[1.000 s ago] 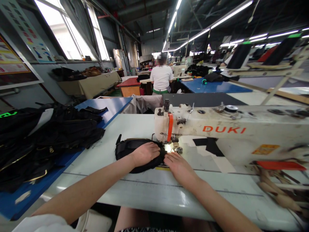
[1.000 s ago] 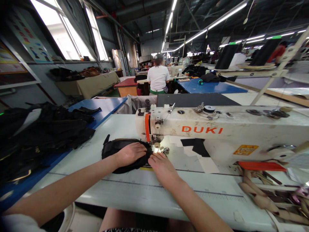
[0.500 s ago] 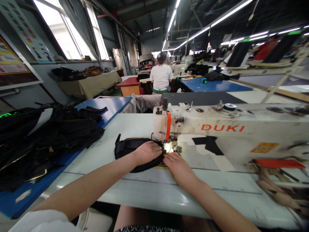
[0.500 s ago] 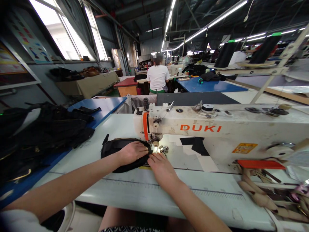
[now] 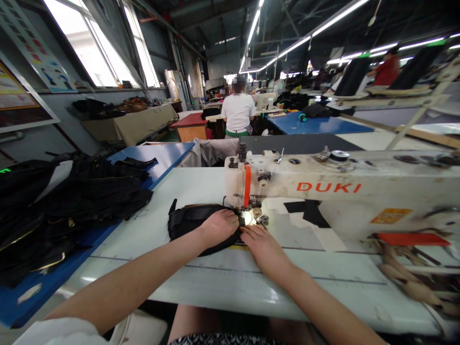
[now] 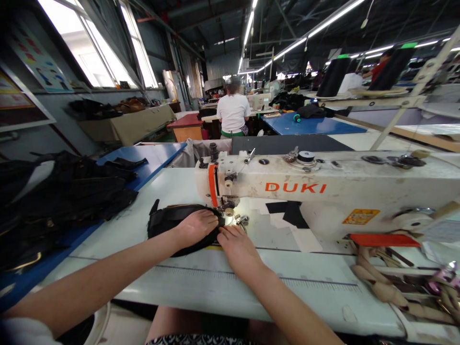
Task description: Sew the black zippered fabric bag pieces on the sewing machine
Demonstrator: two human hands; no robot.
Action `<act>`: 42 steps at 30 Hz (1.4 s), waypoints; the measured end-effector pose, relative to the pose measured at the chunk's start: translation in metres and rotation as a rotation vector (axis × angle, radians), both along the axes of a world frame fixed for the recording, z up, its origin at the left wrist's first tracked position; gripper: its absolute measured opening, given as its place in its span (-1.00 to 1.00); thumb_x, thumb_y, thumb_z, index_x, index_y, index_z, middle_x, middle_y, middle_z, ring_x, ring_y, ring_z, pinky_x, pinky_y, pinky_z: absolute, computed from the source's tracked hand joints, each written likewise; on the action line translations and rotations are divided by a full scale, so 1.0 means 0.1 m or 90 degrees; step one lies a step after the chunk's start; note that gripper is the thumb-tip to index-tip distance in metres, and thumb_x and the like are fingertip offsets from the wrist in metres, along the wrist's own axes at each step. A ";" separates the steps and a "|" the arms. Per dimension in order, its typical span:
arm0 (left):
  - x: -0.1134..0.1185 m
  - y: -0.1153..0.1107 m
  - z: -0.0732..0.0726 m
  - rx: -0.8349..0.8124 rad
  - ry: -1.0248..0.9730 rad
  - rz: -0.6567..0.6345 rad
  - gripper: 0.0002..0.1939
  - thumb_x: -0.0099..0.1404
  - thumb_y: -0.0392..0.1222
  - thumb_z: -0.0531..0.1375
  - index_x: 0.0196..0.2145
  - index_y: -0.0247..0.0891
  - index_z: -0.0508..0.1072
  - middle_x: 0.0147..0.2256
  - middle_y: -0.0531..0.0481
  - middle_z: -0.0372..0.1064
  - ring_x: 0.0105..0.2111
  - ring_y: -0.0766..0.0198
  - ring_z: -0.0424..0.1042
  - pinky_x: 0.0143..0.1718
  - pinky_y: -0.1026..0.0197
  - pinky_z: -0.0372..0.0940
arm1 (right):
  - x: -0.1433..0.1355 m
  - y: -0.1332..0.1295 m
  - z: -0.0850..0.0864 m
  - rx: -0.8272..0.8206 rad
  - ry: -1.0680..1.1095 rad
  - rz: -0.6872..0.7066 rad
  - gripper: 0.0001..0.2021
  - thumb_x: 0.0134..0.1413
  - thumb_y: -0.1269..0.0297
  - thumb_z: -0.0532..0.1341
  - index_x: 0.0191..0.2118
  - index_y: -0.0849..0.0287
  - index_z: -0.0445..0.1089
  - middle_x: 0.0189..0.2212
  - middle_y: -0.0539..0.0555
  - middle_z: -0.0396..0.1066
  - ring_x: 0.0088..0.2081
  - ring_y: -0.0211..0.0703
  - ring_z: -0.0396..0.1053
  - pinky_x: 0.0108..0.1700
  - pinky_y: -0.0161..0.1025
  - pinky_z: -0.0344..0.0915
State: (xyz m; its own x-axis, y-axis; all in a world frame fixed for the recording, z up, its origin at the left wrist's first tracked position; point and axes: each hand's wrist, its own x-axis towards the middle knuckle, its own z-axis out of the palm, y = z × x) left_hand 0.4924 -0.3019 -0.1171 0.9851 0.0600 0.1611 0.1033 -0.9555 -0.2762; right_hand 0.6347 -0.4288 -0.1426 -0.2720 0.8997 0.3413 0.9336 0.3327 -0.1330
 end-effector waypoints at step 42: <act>-0.09 -0.17 0.03 -0.042 -0.003 0.093 -0.82 0.25 -0.29 0.08 -0.18 -0.33 0.37 -0.21 -0.11 0.38 -0.14 0.11 0.29 -0.03 0.06 0.09 | 0.10 0.19 0.14 -0.024 0.003 -0.079 -0.78 0.12 0.54 0.07 -0.17 0.22 0.39 -0.29 0.11 0.37 -0.23 -0.06 0.26 -0.13 -0.14 0.21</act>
